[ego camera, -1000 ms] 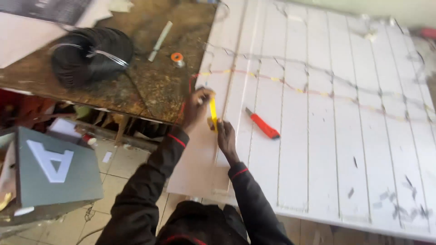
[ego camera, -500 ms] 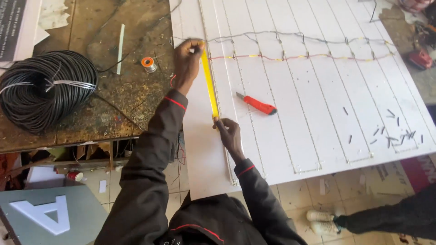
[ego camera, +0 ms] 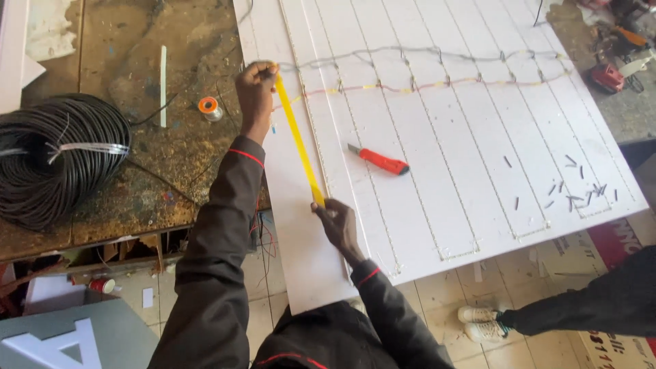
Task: Assembling LED display components by applying double-sided tape, measuring with a tape measure, and positioning LED strips on a board.
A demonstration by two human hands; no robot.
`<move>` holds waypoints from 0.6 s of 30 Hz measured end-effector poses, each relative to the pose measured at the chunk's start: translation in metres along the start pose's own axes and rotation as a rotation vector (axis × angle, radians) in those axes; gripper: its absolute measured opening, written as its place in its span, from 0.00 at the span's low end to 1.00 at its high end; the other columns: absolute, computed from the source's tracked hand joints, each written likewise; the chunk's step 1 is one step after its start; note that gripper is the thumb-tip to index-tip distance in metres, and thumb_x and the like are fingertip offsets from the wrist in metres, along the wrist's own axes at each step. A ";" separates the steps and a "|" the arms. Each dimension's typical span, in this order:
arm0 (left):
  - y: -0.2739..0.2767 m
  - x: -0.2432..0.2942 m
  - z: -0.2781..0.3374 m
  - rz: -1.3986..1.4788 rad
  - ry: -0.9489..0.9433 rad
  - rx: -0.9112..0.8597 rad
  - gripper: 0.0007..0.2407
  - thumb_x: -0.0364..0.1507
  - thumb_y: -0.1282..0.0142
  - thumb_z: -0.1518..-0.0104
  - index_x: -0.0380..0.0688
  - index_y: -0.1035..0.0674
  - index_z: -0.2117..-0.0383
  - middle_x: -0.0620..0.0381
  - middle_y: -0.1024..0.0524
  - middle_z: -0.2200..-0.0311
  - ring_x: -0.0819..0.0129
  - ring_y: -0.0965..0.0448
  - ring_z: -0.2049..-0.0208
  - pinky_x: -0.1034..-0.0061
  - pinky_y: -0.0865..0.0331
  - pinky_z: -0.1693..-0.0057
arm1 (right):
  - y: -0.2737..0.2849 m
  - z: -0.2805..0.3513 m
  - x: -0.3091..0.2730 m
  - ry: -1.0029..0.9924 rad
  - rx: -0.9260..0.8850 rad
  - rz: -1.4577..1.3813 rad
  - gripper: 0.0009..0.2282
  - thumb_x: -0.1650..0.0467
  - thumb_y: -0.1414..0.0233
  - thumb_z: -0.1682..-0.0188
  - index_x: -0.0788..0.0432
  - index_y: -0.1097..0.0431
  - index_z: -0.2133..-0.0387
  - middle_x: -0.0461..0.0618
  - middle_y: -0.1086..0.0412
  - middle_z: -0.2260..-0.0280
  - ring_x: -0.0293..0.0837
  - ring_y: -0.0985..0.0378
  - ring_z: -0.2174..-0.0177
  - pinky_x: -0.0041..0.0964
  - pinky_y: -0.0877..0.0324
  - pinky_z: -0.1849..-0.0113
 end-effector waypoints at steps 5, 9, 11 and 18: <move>0.014 -0.064 0.001 -0.133 0.171 -0.135 0.05 0.30 0.36 0.36 0.51 0.09 0.62 0.61 0.13 0.67 0.76 0.17 0.68 0.80 0.26 0.63 | 0.001 0.024 0.009 0.054 -0.044 -0.037 0.17 0.54 0.33 0.48 0.55 0.14 0.62 0.51 0.17 0.60 0.52 0.21 0.52 0.52 0.33 0.48; 0.000 -0.214 -0.015 -0.290 0.167 -0.309 0.06 0.37 0.31 0.37 0.56 0.09 0.61 0.60 0.16 0.71 0.72 0.17 0.70 0.77 0.26 0.63 | 0.010 0.042 0.000 0.119 -0.066 -0.114 0.14 0.62 0.30 0.47 0.57 0.13 0.53 0.58 0.17 0.55 0.58 0.21 0.42 0.63 0.34 0.36; -0.001 -0.201 0.007 -0.356 0.002 -0.339 0.05 0.35 0.30 0.37 0.54 0.10 0.60 0.55 0.17 0.66 0.59 0.16 0.62 0.68 0.25 0.53 | 0.013 0.043 0.005 0.033 -0.046 -0.127 0.16 0.59 0.30 0.46 0.56 0.13 0.53 0.61 0.20 0.55 0.58 0.22 0.45 0.61 0.32 0.39; -0.009 -0.178 0.043 -0.680 -0.576 -0.304 0.05 0.29 0.27 0.38 0.57 0.12 0.61 0.59 0.21 0.62 0.55 0.16 0.54 0.59 0.27 0.39 | 0.014 0.040 0.012 -0.129 -0.013 -0.104 0.23 0.50 0.32 0.47 0.54 0.13 0.52 0.62 0.26 0.58 0.54 0.24 0.52 0.54 0.30 0.52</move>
Point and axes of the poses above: each hand's wrist, its own z-axis away from the middle knuckle, its own y-axis out of the back of the hand, x = y × z, the point moved 5 cm from there along -z, towards the middle knuckle
